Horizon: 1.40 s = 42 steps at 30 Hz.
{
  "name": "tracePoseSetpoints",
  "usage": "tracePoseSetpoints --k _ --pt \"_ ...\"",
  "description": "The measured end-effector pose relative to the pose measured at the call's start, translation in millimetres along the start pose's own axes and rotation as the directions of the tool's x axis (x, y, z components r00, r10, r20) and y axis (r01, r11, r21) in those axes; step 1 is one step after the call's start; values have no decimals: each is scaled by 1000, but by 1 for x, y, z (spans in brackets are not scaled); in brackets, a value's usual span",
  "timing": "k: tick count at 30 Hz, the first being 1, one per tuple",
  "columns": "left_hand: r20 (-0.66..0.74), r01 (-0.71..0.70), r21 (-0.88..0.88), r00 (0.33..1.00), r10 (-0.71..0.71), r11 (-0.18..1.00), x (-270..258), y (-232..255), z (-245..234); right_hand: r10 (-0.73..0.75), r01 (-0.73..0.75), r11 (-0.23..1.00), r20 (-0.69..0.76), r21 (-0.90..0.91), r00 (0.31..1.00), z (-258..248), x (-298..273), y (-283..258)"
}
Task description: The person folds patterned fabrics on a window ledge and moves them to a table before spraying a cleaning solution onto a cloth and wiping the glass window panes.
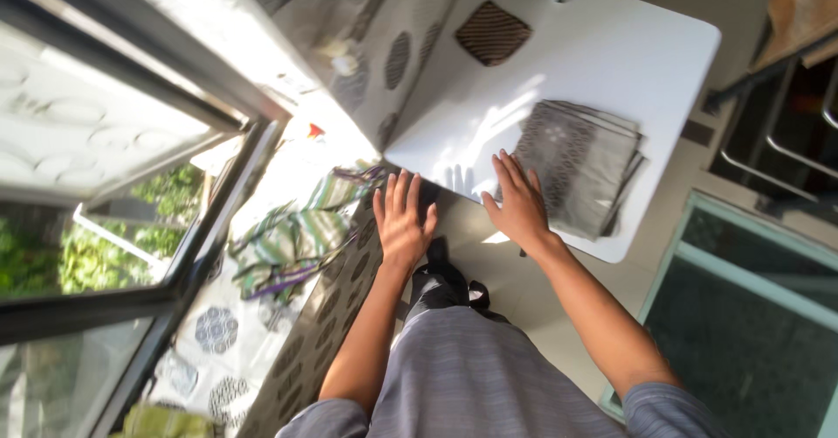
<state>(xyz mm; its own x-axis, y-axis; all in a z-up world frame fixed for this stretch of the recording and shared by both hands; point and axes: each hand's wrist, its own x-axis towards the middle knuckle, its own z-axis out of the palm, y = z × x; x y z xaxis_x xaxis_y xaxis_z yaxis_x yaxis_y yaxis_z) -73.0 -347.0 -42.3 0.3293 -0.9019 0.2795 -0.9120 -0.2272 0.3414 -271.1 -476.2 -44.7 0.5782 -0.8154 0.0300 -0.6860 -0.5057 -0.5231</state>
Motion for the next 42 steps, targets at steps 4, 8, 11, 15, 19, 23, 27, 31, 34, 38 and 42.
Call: tracePoseSetpoints --k 4,8,11,15,19,23,27,31,34,38,42 --pt "-104 157 19 982 -155 987 -46 -48 -26 -176 174 984 106 36 979 30 15 -63" --pt "-131 354 72 930 -343 932 -93 -99 -43 -313 308 950 261 60 913 70 27 -127" --pt "-191 452 47 879 -436 891 -128 -136 -49 -419 411 906 372 106 828 106 36 -166" --pt "-198 558 34 817 -541 829 -159 -197 -43 -416 383 908 493 172 764 170 58 -197" --pt "14 718 42 695 -719 694 -166 -260 -35 -317 295 947 538 130 781 237 100 -204" --pt "131 728 77 670 -730 682 -162 -300 -24 -226 219 973 458 70 859 279 135 -209" --pt "230 724 141 640 -733 676 -157 -325 -7 -92 117 993 458 -25 884 294 149 -215" --pt "184 709 124 671 -718 694 -161 -325 5 -34 -9 996 493 85 869 303 152 -213" --pt "179 715 104 670 -720 691 -161 -323 5 -81 3 987 487 158 869 301 150 -220" --pt "204 779 -32 618 -759 626 -145 -312 -7 -226 190 974 406 127 886 286 129 -249" --pt "193 871 -109 491 -850 478 -110 -294 -39 -559 518 826 212 222 802 285 101 -275"
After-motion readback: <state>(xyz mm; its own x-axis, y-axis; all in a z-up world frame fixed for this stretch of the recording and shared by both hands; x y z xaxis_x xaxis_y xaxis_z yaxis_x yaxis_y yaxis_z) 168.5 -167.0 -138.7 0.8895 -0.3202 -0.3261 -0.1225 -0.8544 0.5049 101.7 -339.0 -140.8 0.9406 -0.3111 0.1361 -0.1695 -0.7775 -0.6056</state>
